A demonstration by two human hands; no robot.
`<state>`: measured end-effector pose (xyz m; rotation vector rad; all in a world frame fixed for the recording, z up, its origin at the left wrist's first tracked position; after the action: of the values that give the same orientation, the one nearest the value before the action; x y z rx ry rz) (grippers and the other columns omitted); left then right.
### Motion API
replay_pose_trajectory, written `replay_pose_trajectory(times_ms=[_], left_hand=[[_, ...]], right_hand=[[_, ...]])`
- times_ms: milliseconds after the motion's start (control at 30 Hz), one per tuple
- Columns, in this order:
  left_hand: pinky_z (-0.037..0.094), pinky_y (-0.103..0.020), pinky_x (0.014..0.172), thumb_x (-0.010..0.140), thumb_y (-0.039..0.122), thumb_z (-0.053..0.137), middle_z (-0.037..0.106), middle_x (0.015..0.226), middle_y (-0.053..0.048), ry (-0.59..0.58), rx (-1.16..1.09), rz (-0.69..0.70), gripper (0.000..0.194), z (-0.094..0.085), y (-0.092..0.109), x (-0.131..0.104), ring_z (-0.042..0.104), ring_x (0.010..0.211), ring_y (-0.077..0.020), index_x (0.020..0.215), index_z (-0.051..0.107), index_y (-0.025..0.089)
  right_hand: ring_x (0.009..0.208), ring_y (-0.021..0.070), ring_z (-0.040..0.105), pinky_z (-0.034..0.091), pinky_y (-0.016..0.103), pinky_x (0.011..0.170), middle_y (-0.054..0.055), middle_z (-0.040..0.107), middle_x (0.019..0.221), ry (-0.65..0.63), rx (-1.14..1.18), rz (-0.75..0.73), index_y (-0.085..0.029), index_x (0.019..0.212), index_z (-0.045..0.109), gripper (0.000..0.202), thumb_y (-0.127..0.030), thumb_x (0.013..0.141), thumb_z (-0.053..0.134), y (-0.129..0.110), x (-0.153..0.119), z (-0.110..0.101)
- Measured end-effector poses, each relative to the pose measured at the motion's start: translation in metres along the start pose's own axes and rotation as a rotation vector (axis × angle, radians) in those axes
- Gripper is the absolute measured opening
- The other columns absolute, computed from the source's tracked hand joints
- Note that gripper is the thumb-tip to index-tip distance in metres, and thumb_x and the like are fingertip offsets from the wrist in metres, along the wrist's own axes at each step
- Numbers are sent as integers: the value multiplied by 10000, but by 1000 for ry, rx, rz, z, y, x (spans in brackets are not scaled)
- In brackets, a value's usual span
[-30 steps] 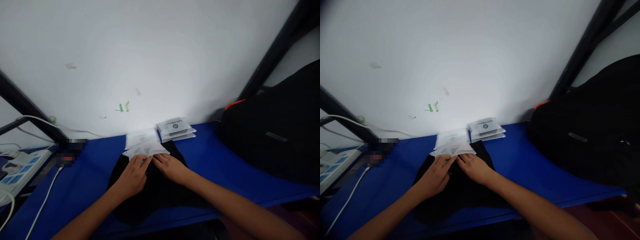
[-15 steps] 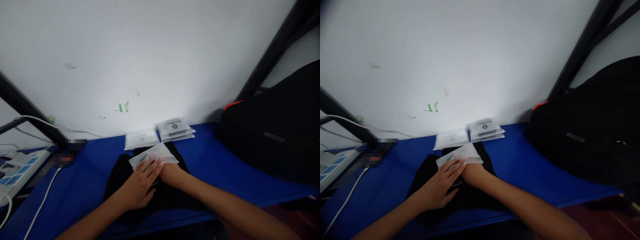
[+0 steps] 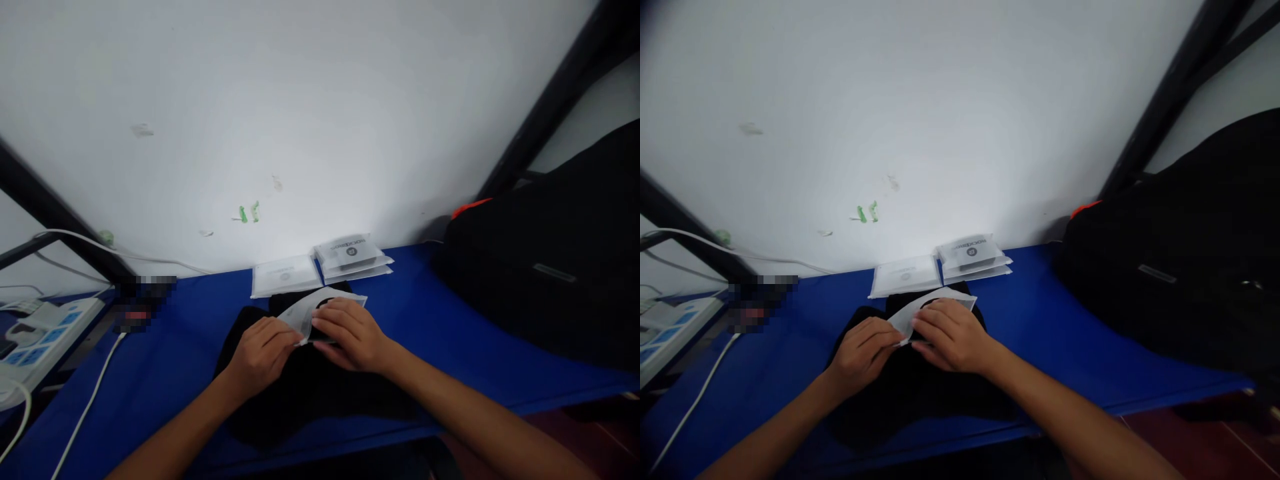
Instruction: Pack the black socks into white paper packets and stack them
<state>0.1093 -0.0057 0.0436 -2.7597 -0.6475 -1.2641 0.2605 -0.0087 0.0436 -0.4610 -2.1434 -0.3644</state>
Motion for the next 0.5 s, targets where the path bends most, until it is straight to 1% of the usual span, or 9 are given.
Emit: replay_pose_trajectory(times_ms=[33,100,200,300,400,433,500], left_hand=[[520,-304,678,908,57,539,673,807,-46,9,2,3,165,1,2,0,614,740,-159,983,623,178],[513,-295,653,911,66,536,655,762,-37,20,9,1,141,3,5,-1,598,706,-154,911,623,178],[506,-276,617,917,63,515,626,719,-37,25,1,-10,167,6,9,-1,573,664,-146,823,610,164],[501,-252,586,915,34,493,617,699,-41,16,-7,7,197,7,11,0,565,645,-140,804,604,152],[507,-243,584,915,28,495,622,694,-36,38,19,27,196,1,9,2,578,649,-137,818,610,153],[510,-241,586,915,36,502,624,697,-31,58,28,24,188,-3,7,3,585,652,-135,824,613,157],[516,-237,593,911,49,526,626,707,-23,112,40,8,167,-13,0,4,600,663,-131,825,614,162]], right_hand=[[975,225,650,538,407,888,115,709,1029,26,-1,-41,-151,1191,563,312,-271,908,615,-6,1,-1],[925,201,653,531,400,909,81,721,949,21,-9,-98,-160,1114,600,229,-257,908,626,-16,2,3],[872,176,648,524,376,935,50,721,865,3,-13,-119,-151,977,630,73,-177,917,598,-24,2,12],[872,180,638,518,375,959,57,722,881,-40,-27,-101,-139,937,635,92,-142,936,543,-24,2,19],[895,189,625,511,391,971,69,719,913,-84,-49,-97,-140,937,629,156,-130,961,475,-12,2,17],[900,193,620,507,402,974,74,715,921,-99,-53,-79,-143,935,624,174,-132,969,453,-3,1,14],[908,204,614,503,430,967,84,705,935,-142,-64,-16,-152,939,612,188,-137,978,429,24,-3,7]])
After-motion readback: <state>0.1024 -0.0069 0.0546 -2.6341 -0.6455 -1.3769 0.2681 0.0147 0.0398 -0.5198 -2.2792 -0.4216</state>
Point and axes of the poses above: each hand's wrist, its own x-axis towards the middle knuckle, its own z-axis out of the palm, y = z × x, the point moved 7 cm from there along x, towards the middle knuckle
